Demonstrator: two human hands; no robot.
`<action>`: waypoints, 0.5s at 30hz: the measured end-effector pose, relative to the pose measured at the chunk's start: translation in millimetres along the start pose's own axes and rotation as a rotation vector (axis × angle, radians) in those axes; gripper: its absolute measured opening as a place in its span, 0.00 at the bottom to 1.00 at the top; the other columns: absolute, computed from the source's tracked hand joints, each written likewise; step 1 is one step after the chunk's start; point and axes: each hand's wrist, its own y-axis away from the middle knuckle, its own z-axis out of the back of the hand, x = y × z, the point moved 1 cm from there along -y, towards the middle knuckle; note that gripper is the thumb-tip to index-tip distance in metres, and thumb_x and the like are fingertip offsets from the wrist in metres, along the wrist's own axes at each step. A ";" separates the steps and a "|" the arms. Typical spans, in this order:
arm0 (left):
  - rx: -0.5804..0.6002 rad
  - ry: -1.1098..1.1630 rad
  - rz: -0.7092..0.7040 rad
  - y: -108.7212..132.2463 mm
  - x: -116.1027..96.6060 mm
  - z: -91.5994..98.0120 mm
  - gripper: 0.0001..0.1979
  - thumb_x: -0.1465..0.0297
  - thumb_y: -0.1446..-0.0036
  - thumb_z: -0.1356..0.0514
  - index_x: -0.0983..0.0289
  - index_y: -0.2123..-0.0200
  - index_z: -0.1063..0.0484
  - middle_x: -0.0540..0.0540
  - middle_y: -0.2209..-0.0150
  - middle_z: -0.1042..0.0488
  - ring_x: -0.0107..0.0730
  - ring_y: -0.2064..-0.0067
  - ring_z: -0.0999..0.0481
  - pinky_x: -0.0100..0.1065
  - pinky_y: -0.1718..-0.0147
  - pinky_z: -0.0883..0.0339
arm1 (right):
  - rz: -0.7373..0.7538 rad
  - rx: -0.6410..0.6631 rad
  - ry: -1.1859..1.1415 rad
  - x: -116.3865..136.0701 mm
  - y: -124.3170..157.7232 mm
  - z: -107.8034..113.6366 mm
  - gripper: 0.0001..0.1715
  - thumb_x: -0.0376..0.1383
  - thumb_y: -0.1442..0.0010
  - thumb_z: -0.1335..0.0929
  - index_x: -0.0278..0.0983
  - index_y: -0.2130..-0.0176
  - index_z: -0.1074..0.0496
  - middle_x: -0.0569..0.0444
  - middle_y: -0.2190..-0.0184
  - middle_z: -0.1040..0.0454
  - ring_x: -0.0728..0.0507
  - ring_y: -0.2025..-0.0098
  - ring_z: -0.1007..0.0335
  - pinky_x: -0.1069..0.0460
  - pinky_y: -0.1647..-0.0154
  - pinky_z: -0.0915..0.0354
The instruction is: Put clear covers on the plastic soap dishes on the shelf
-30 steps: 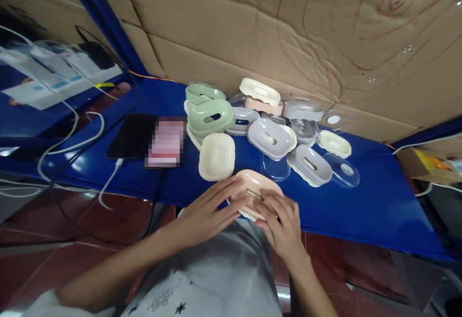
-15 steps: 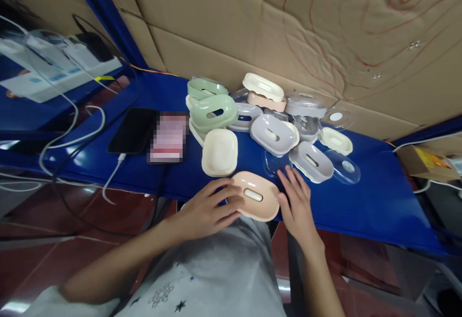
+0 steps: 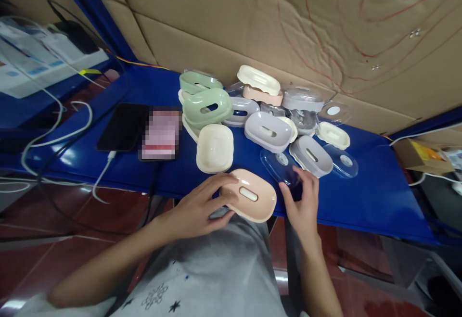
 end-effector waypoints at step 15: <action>-0.004 -0.021 0.194 4.1 6.7 -10.7 0.36 0.62 0.28 0.36 0.52 0.24 0.47 0.64 0.26 0.38 0.51 0.25 0.35 0.54 0.31 0.30 | 0.566 0.286 -0.088 12.5 17.5 -3.3 0.44 0.37 0.33 0.26 0.48 0.24 0.40 0.43 0.28 0.36 0.25 0.25 0.40 0.27 0.31 0.31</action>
